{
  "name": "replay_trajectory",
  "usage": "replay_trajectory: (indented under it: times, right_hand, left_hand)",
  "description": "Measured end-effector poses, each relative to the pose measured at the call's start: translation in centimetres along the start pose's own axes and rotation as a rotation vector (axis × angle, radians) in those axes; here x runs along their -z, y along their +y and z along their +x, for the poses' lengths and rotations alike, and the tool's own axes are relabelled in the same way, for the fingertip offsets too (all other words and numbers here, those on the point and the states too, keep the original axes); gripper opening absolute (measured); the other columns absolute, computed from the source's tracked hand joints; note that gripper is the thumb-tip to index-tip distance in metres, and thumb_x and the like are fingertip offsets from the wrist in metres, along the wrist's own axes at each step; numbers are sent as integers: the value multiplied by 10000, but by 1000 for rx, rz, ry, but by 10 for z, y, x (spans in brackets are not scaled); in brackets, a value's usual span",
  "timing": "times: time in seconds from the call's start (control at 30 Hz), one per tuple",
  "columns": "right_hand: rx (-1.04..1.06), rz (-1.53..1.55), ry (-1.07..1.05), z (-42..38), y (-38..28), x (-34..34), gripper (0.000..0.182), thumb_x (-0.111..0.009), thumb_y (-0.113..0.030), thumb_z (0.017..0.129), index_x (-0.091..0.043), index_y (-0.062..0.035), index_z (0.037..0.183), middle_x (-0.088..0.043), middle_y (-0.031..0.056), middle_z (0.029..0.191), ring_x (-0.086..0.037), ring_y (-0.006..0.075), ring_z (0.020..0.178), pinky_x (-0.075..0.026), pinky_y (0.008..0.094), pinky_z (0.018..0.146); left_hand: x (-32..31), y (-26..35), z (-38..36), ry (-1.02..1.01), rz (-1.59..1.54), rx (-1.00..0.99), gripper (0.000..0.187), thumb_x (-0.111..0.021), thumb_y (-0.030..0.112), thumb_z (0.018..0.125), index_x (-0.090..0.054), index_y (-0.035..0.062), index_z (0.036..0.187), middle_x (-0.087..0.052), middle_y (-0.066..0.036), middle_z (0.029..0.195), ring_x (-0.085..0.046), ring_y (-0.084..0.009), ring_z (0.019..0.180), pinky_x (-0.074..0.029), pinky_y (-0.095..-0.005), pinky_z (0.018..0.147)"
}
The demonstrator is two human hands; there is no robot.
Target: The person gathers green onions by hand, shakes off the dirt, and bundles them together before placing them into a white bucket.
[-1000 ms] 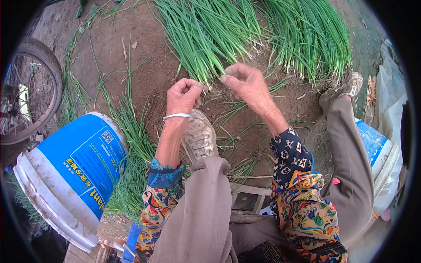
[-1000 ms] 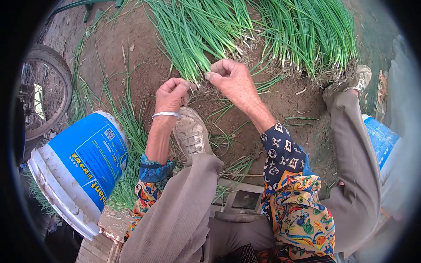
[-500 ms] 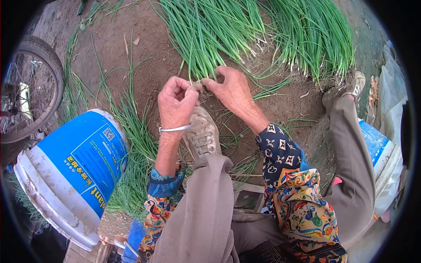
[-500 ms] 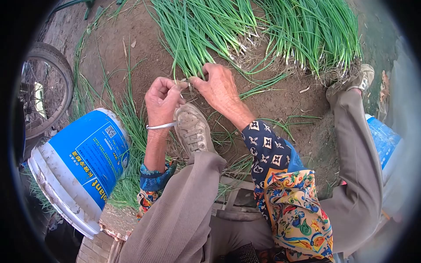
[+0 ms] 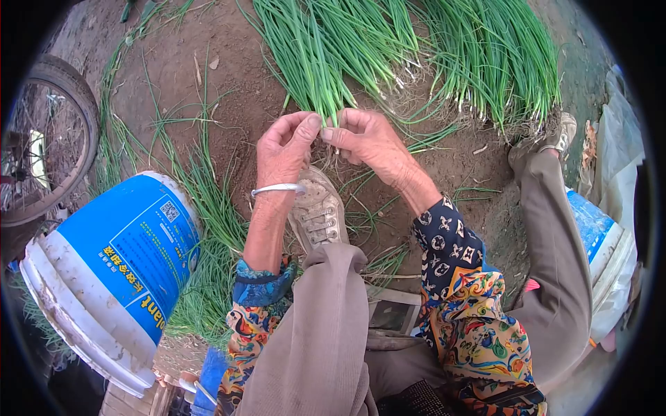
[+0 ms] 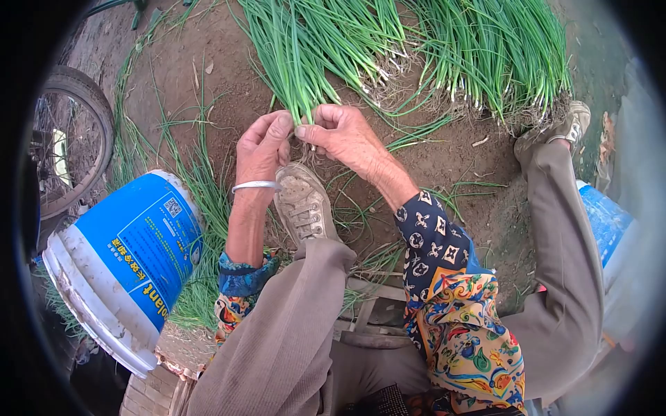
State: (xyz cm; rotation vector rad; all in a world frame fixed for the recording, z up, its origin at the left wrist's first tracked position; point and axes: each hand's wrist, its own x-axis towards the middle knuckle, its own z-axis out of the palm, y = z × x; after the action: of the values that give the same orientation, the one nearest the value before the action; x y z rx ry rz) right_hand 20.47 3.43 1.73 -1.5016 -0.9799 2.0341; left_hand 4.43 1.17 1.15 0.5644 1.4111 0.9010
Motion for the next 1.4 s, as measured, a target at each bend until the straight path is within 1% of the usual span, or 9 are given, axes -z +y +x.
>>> replay_trajectory:
  times: [0.17, 0.3, 0.37, 0.47, 0.57, 0.77, 0.8, 0.9, 1.4]
  right_hand:
    - [203, -308, 56, -5, 14, -13, 216, -627, -167, 838, -606, 48, 841, -585, 78, 673, -526, 175, 604, -458, 356, 599]
    - [336, -482, 241, -13, 0, -11, 249, -644, -196, 816, -590, 41, 871, -614, 176, 812, -603, 301, 733, -475, 411, 672]
    - [452, -717, 517, 1, 7, 3, 251, -662, -160, 794, -589, 28, 943, -606, 181, 857, -605, 324, 802, -485, 413, 717]
    - [405, -918, 553, 15, 10, 12, 268, -672, -126, 780, -582, 23, 985, -606, 182, 875, -608, 336, 837, -491, 421, 750]
    - [358, -909, 459, 26, 15, 18, 259, -667, -150, 768, -592, 26, 943, -608, 195, 874, -610, 356, 849, -490, 430, 768]
    - [90, -454, 263, 18, -7, 30, 256, -593, -211, 763, -631, 12, 882, -624, 85, 718, -563, 154, 654, -472, 318, 621]
    - [13, -344, 179, 14, -11, 31, 255, -560, -212, 790, -660, -14, 917, -636, 18, 713, -460, 61, 581, -407, 242, 542]
    - [64, 9, 68, 9, -2, 27, 264, -545, -222, 824, -669, -37, 966, -660, -2, 777, -428, 39, 564, -371, 212, 516]
    - [28, -122, -37, 0, 3, 11, 242, -556, -236, 918, -622, -9, 967, -620, 11, 749, -561, 53, 570, -443, 197, 492]
  left_hand:
    - [3, -6, 1, -135, -72, 62, 293, -699, 214, 847, -669, 2, 1047, -663, -46, 913, -584, -91, 813, -471, -245, 751]
    - [7, -6, -4, 54, -249, -32, 213, -620, 208, 900, -626, 18, 996, -677, -92, 899, -633, -143, 832, -507, -287, 764]
    - [12, -7, -1, 69, -304, -52, 187, -594, 200, 915, -600, 29, 990, -653, -79, 843, -595, -136, 704, -491, -276, 646]
    - [13, -9, 0, 110, -449, -34, 168, -564, 197, 935, -566, 40, 994, -584, -36, 737, -460, -88, 507, -391, -230, 453]
    - [13, -12, -1, 117, -476, 25, 165, -565, 193, 935, -562, 41, 1000, -570, -30, 732, -420, -75, 493, -349, -219, 440]
    - [12, -9, -3, 98, -416, 35, 181, -634, 187, 893, -564, 48, 987, -590, -38, 767, -434, -67, 499, -350, -212, 444]
    - [9, -9, -2, 88, -380, 37, 198, -652, 193, 880, -571, 44, 983, -597, -36, 760, -444, -65, 501, -353, -214, 441]
    - [-4, -7, -1, 60, -290, 64, 243, -693, 201, 847, -592, 32, 990, -615, -30, 746, -467, -60, 503, -357, -216, 436]
    - [-12, -5, 7, -63, -150, 135, 211, -694, 133, 826, -613, 38, 996, -547, 27, 684, -433, -29, 506, -305, -180, 439]
